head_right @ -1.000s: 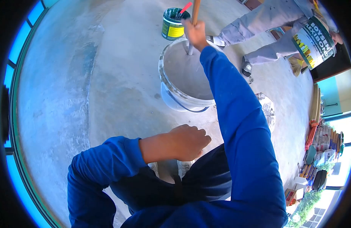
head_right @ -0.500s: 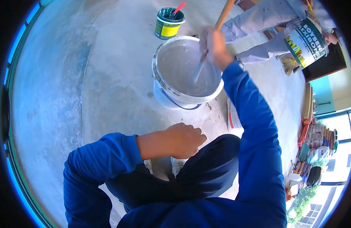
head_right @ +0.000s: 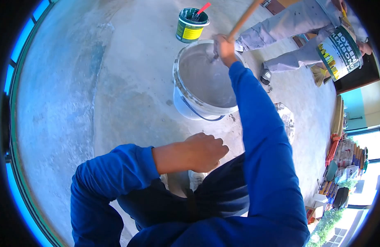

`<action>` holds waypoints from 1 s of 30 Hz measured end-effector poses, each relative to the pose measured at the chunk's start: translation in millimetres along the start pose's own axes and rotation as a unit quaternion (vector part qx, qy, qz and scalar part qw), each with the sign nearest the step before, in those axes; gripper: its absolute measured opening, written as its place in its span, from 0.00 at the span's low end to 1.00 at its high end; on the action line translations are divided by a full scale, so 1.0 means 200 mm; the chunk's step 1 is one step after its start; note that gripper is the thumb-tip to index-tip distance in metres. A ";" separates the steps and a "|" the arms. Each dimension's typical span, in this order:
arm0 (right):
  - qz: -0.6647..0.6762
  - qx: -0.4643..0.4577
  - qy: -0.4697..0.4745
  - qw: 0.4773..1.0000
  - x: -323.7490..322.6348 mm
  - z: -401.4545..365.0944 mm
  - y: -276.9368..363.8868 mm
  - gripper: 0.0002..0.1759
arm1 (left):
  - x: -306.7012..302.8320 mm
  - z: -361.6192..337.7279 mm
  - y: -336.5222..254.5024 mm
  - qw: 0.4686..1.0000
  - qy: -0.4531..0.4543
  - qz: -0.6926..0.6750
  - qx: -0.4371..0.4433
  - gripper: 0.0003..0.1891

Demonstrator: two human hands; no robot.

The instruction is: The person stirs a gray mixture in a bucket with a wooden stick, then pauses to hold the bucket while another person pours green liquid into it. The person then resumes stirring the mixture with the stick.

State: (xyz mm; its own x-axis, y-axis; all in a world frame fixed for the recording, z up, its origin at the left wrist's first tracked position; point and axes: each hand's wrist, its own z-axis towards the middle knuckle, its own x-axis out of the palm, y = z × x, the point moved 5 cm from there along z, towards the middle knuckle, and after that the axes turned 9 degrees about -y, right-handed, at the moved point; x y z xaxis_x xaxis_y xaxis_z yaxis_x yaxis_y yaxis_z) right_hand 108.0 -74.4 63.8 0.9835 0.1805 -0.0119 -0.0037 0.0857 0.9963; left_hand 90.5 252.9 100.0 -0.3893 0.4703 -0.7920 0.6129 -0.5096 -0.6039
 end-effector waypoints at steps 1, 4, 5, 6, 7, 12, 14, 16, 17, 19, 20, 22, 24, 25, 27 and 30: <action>-0.007 0.029 -0.010 0.999 -0.07 -0.06 0.02 0.15 | 0.02 0.00 0.00 1.000 -0.006 -0.008 0.006 0.14; -0.020 0.141 -0.024 0.990 -0.26 -0.18 0.01 0.14 | 0.02 0.00 -0.01 1.000 -0.006 -0.011 0.019 0.15; -0.020 0.185 -0.024 0.982 -0.30 -0.23 -0.02 0.15 | 0.03 0.00 -0.02 1.000 -0.001 -0.011 0.018 0.15; -0.013 0.191 -0.021 0.981 -0.29 -0.32 0.05 0.16 | 0.03 0.00 -0.03 1.000 0.003 -0.008 0.019 0.16; -0.010 0.185 -0.025 0.982 -0.27 -0.31 0.12 0.16 | 0.03 -0.01 -0.04 1.000 0.005 -0.005 0.017 0.16; 0.008 0.023 -0.002 1.000 -0.05 -0.19 0.63 0.20 | 0.03 -0.01 -0.03 1.000 0.001 -0.015 0.017 0.16; 0.040 -0.037 0.018 0.998 0.02 -0.11 0.69 0.21 | 0.03 0.00 0.00 1.000 0.012 -0.012 0.013 0.16; 0.076 -0.099 0.025 0.992 0.11 -0.06 0.67 0.21 | 0.03 0.01 0.01 1.000 0.004 -0.017 0.011 0.16; 0.043 -0.137 0.027 0.989 0.16 -0.07 0.61 0.20 | 0.04 0.02 0.02 1.000 0.000 -0.019 0.008 0.16; -0.022 -0.211 0.030 0.977 0.23 -0.09 0.44 0.19 | 0.02 0.01 0.02 1.000 -0.004 -0.020 0.002 0.16; -0.045 -0.182 0.056 0.981 0.23 -0.07 0.29 0.18 | 0.02 0.00 0.02 1.000 -0.005 -0.024 0.000 0.16; -0.094 -0.126 0.110 0.982 0.18 -0.01 0.06 0.17 | 0.00 0.00 0.02 1.000 -0.018 -0.022 -0.002 0.16; -0.091 -0.077 0.115 0.986 0.10 -0.01 0.01 0.18 | -0.01 0.01 0.03 0.999 -0.027 -0.019 -0.007 0.16; -0.091 -0.052 0.116 0.988 0.06 -0.01 0.01 0.18 | -0.01 0.01 0.03 0.999 -0.030 -0.018 -0.012 0.16; -0.101 0.012 0.089 0.991 -0.06 -0.02 0.00 0.17 | -0.02 0.02 0.03 0.998 -0.061 -0.011 -0.014 0.16; -0.114 0.112 0.036 0.987 -0.20 -0.12 0.00 0.14 | -0.14 0.01 0.05 0.985 -0.162 -0.036 -0.043 0.14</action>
State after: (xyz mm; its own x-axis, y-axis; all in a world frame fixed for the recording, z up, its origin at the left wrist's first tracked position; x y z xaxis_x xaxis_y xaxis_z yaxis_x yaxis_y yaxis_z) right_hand 63.8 -58.2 62.3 0.9388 0.2518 -0.2349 0.2633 -0.0852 0.9609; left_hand 106.5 234.1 115.5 -0.6253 0.2408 -0.7423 0.6262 -0.4129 -0.6614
